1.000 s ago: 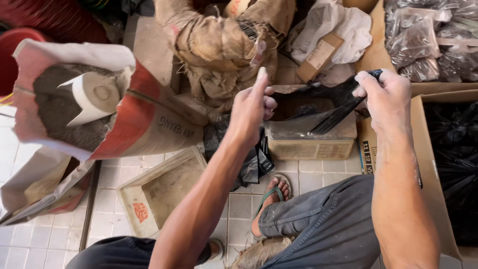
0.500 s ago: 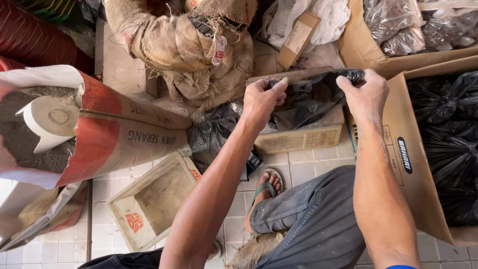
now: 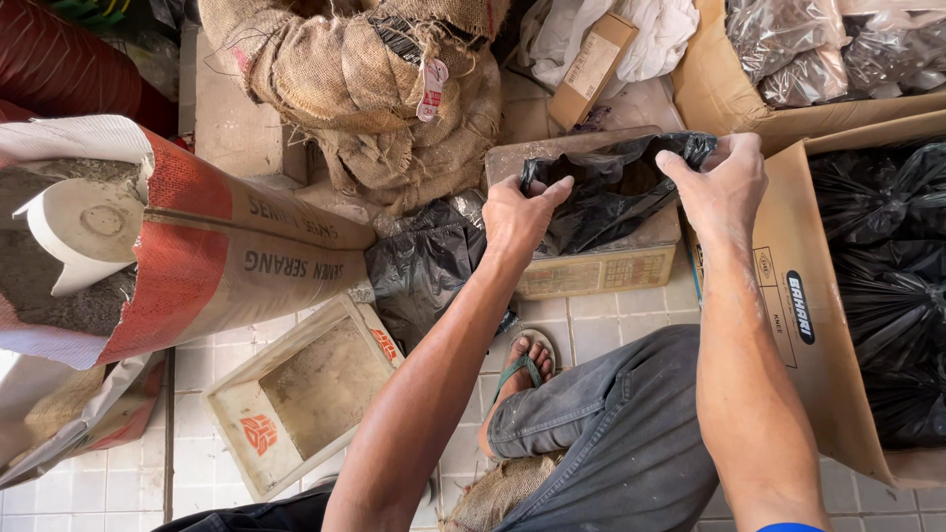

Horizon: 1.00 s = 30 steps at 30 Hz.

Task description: The person uses a scoop to transfer grey powder from a large bag into a black plastic bag and then ties the plastic bag closed by hand.

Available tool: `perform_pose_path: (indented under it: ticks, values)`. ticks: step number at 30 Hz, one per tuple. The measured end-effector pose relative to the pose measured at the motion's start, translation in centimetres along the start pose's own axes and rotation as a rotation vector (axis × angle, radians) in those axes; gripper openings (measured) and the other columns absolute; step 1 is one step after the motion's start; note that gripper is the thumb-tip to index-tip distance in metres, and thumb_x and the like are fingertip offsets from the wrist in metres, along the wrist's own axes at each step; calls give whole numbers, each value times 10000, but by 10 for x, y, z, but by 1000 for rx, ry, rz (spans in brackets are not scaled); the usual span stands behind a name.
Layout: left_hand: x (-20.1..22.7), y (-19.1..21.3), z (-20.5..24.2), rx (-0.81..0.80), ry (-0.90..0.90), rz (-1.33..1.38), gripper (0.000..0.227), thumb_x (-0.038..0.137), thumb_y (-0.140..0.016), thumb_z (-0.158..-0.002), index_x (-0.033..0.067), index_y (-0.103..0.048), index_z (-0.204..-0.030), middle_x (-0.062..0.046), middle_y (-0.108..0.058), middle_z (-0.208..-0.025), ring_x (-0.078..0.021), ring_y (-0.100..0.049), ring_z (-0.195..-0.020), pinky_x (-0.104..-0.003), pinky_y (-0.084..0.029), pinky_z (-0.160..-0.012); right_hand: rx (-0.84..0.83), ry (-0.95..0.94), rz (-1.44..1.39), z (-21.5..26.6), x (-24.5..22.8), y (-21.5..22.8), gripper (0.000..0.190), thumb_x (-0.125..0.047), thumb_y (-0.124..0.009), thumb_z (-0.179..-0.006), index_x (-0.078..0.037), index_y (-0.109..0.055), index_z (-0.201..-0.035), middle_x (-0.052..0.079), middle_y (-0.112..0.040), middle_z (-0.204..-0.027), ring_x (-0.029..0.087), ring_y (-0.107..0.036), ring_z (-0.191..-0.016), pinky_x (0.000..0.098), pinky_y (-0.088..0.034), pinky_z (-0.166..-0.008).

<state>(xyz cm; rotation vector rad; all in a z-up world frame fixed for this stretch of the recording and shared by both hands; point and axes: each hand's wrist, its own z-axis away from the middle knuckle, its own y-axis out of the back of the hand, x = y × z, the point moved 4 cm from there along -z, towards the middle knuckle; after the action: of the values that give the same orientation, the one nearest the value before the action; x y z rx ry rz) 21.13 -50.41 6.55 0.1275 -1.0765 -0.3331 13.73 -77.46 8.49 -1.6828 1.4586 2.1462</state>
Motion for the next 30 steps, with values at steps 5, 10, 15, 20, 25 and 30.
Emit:
perform_pose_path:
  ticks: [5, 10, 15, 20, 25, 30]
  values:
    - [0, 4, -5, 4, -24, -3, 398, 465, -854, -806, 90, -736, -867, -115, -731, -741, -307, -770, -820, -416, -598, -758, -11, 4, -5, -10, 16, -8, 392, -279, -867, -994, 19, -658, -1141, 114, -606, -913, 261, -714, -905, 384, -605, -696]
    - [1, 7, -4, -77, -59, 313, 278, 310, -754, -941, 36, -745, -898, -71, -622, -544, -161, -699, -579, -280, -571, -639, -145, -53, -210, 3, -15, -29, 220, -340, -723, -1080, -138, -749, -996, 17, -694, -761, 85, -697, -784, 235, -511, -684]
    - [-10, 65, -1, -104, -36, 467, 492, 424, -776, -936, -55, -774, -1047, -70, -542, -631, -129, -590, -593, -285, -582, -680, -261, 32, -269, 72, -115, -26, 221, -303, -724, -1096, -181, -654, -925, -46, -553, -720, 15, -529, -718, 185, -415, -588]
    - [14, 197, 91, -53, -127, 584, 518, 475, -699, -992, -36, -744, -1066, 7, -418, -607, -77, -454, -559, -238, -519, -625, -544, 256, -594, 141, -183, -27, 183, -118, -517, -1165, 3, -587, -1283, -45, -372, -697, -9, -356, -615, 153, -347, -564]
    - [15, 327, 184, -89, -168, 500, 606, 515, -409, -1064, 6, -682, -1248, 61, -375, -697, -55, -337, -618, -234, -343, -568, -1071, 188, -1008, 207, -239, -51, 576, -316, -588, -1031, 82, -487, -1434, -42, -371, -676, 60, -285, -538, 262, -294, -545]
    - [-41, 420, 230, 84, 8, 554, 862, 739, -258, -915, 58, -529, -1369, 1, -304, -566, -142, -289, -524, -323, -350, -607, -1593, 55, -1177, 275, -268, -143, 438, -173, -414, -1124, 73, -490, -1479, -9, -413, -749, 98, -289, -571, 271, -292, -525]
